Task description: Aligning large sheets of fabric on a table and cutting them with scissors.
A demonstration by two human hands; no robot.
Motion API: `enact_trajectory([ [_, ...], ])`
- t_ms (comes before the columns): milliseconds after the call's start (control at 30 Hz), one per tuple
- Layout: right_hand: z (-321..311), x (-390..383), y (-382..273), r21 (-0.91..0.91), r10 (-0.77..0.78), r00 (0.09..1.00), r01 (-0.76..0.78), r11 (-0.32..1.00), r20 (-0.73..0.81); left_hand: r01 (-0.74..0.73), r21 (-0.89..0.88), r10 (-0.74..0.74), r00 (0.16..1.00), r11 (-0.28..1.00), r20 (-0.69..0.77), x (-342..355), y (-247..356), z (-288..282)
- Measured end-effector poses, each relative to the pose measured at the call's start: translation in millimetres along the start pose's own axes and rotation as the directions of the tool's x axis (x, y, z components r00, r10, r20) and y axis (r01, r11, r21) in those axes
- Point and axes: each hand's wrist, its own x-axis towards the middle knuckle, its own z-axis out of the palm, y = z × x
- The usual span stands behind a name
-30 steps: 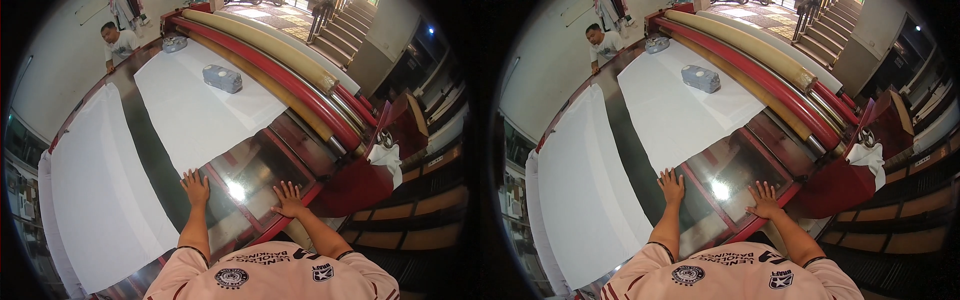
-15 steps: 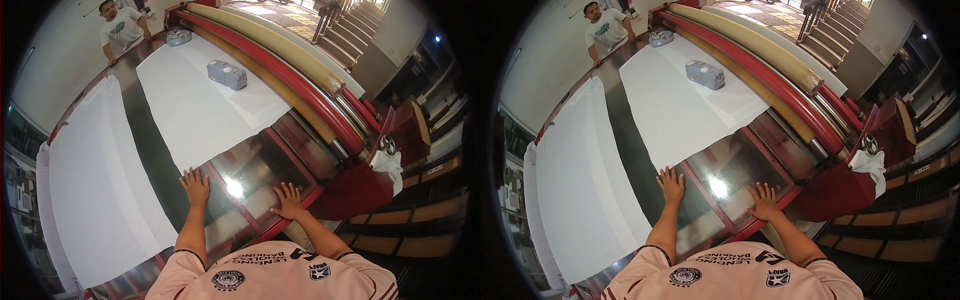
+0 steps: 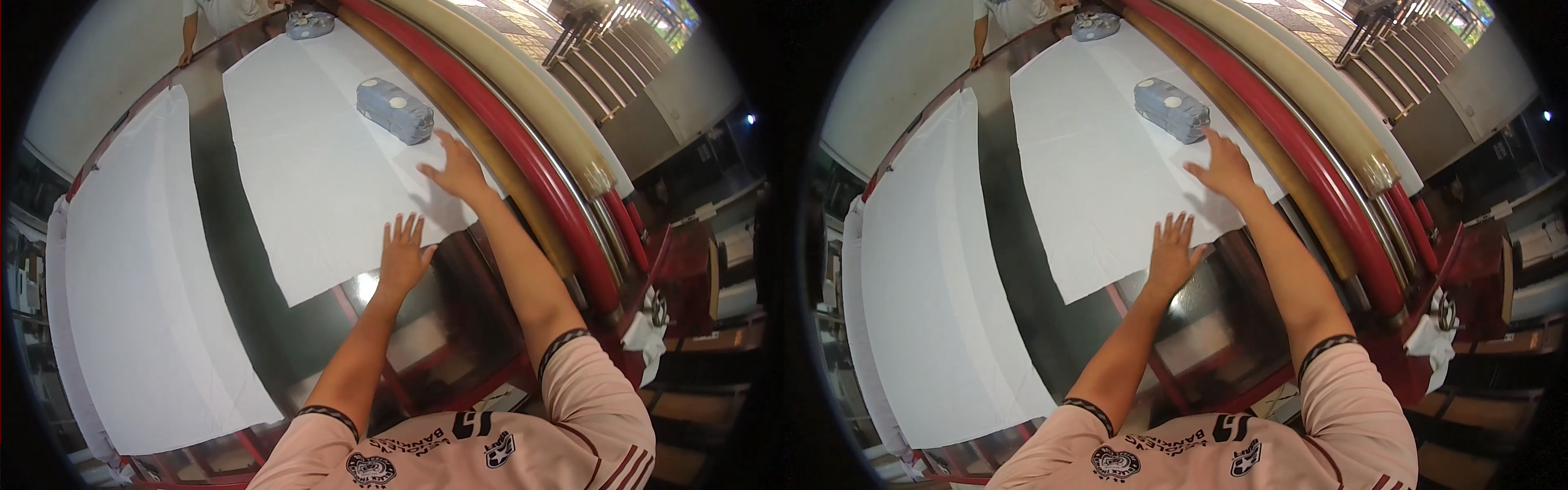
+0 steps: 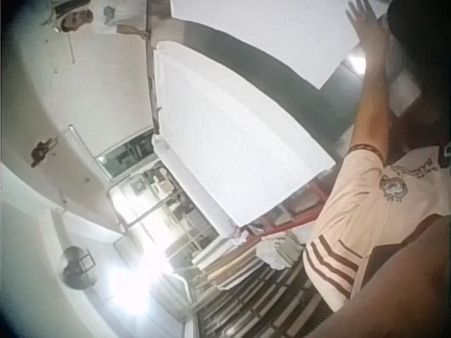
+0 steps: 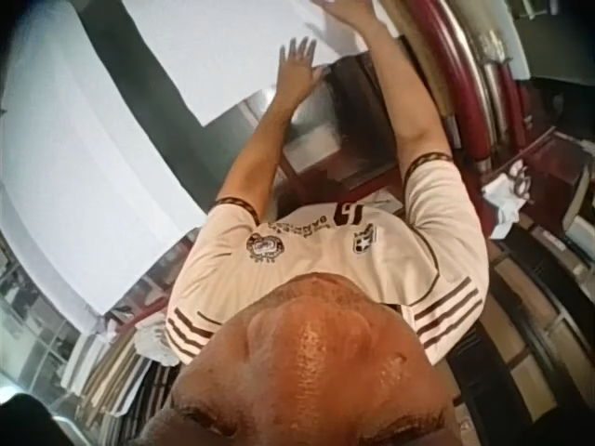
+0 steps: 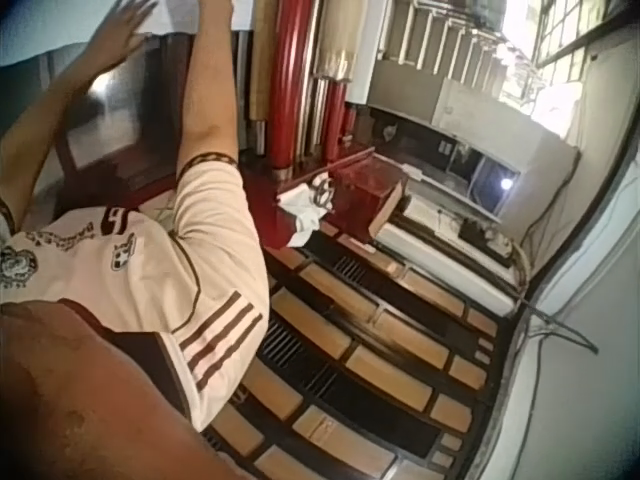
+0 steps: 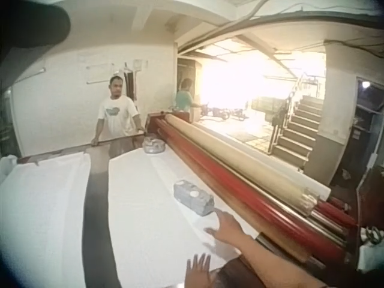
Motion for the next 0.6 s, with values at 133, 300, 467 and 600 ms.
enact_trajectory([
  [133, 29, 115, 1, -0.111, 0.008, 0.996, 0.001, 0.994, 0.086, -0.021, 0.029, 0.019, 0.997, 0.999, 0.073, 50, -12, 47],
  [300, 91, 209, 24, -0.361, 0.025, 0.996, 0.007, 0.932, 0.083, -0.012, 0.038, 0.005, 0.987, 0.999, 0.160, 53, -26, 73],
  [467, 126, 258, 37, -0.364, 0.206, 0.946, -0.105, 0.925, 0.251, 0.023, 0.040, -0.031, 0.977, 0.999, 0.210, 59, -23, 72],
  [600, 117, 253, 18, -0.311, 0.280, 0.935, -0.205, 0.928, 0.219, 0.021, 0.050, -0.034, 0.961, 0.999, 0.274, 59, -25, 66],
])
